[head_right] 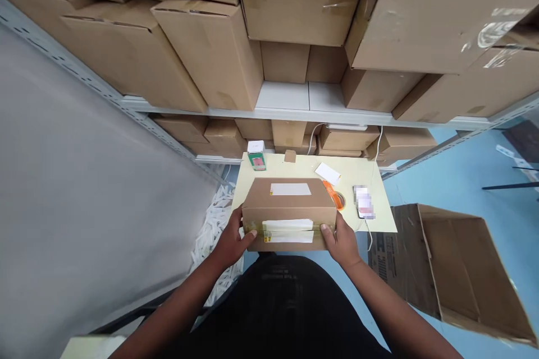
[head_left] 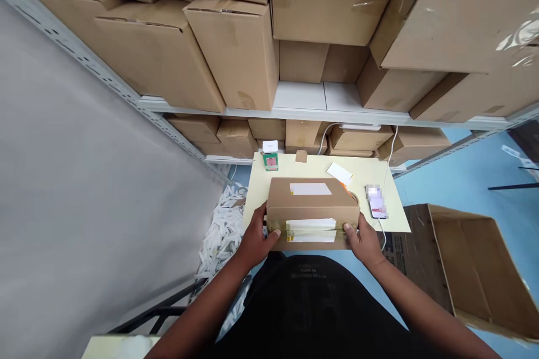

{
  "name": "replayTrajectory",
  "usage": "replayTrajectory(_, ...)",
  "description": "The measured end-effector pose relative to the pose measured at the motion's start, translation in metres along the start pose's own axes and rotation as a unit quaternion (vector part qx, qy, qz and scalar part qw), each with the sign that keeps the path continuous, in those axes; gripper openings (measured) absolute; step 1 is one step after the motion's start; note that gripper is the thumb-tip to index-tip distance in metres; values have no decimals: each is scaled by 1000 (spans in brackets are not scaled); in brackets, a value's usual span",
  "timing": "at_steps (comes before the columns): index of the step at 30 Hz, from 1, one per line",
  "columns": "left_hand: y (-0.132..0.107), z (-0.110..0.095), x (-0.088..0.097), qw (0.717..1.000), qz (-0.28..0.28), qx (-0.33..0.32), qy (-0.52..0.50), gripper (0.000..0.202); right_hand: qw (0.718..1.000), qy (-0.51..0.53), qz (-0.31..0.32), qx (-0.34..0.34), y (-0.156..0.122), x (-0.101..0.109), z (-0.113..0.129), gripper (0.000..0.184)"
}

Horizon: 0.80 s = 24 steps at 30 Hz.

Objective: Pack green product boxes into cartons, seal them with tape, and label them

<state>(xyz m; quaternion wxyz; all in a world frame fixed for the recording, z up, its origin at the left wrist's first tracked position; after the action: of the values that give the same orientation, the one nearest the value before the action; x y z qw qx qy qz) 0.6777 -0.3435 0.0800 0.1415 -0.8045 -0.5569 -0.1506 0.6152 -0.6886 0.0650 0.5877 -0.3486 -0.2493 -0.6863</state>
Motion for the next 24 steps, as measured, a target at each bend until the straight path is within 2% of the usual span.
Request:
replayTrajectory(3,-16,4,-13,998,-41,22,-31,83,999,30,8,40,-10,-10,-15,62)
replayTrajectory(6,-22,22,-32,995,-68,38,-70,82,996,67,54,32,-16,-35,-34,69)
replayTrajectory(9,-21,54,-51,989,-66,63,-115,81,987,100,126,-2,-20,-68,-56,74)
replayTrajectory(11,-23,82,-59,980,-62,116,-148,74,976,125,180,-5,-22,-87,-68,78)
replayTrajectory(13,-28,106,-62,969,-55,173,-170,64,958,165,236,-1,-24,-101,-80,77)
replayTrajectory(15,-28,119,-59,960,-46,213,-178,59,940,220,258,-28,-20,-106,-92,69)
replayTrajectory(17,-18,124,-50,954,-48,240,-170,62,924,286,235,-93,-5,-103,-102,63)
replayTrajectory(19,2,121,-39,953,-57,256,-149,66,906,338,179,-178,17,-98,-107,64)
replayTrajectory(21,31,112,-32,959,-53,250,-121,67,886,365,136,-250,41,-96,-102,67)
replayTrajectory(24,68,97,-29,971,-29,233,-52,65,863,380,130,-306,68,-102,-83,69)
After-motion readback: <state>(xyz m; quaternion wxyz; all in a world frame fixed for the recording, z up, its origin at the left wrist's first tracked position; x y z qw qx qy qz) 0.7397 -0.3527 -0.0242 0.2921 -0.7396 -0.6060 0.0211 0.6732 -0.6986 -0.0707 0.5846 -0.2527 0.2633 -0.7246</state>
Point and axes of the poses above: each hand's wrist, its own y-axis towards the middle knuckle, its own x-axis out of the back of the hand, z = x × y, the point moved 8 cm from there along y, towards the middle knuckle, and after that the axes turned 3 degrees about z, right-handed, at the moved point
